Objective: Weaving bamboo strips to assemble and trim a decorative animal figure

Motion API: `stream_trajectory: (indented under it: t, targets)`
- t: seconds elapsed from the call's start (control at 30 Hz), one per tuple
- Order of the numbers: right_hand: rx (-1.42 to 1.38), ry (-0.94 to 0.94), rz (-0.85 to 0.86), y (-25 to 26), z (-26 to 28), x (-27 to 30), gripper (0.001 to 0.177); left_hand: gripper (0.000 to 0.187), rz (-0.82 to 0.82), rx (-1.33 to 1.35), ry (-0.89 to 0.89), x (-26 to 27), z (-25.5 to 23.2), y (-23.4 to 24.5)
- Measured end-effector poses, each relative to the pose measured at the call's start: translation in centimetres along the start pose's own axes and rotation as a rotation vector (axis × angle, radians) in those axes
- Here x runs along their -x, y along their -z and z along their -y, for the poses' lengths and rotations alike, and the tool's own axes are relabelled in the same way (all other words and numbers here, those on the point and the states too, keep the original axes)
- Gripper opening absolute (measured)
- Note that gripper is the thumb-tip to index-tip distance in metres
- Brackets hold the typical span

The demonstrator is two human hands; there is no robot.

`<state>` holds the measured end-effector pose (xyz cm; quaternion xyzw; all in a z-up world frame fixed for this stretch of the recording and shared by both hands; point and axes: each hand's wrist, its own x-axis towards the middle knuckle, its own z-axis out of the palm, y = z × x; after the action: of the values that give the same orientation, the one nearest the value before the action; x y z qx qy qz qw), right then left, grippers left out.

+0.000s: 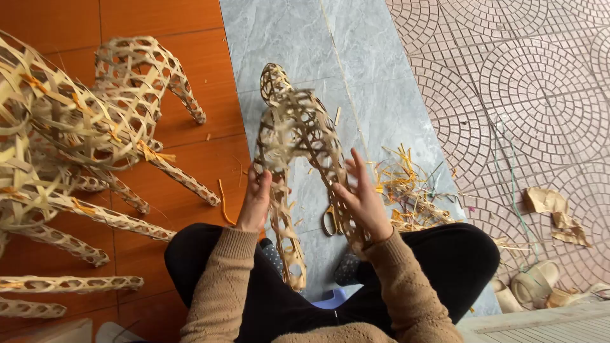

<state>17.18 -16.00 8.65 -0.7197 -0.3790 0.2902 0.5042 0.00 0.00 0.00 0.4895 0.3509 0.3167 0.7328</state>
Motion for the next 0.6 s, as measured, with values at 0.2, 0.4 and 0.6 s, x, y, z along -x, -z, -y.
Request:
stream_trajectory:
  t: [0.2, 0.4, 0.6]
  targets:
    - [-0.235, -0.264, 0.155, -1.3, -2.8, 3.1, 0.102, 0.087, 0.051, -0.342, -0.1, 4.5, -3.7, 0.0]
    - [-0.06, -0.26, 0.18, -1.6, -2.9, 3.6, 0.107, 0.052, 0.254, -0.648, -0.158, -0.7, -8.6, -0.3]
    - [-0.031, -0.244, 0.167, -0.8, -4.9, 3.5, 0.107, 0.045, 0.303, -0.588, -0.112, -8.0, -1.0, 1.4]
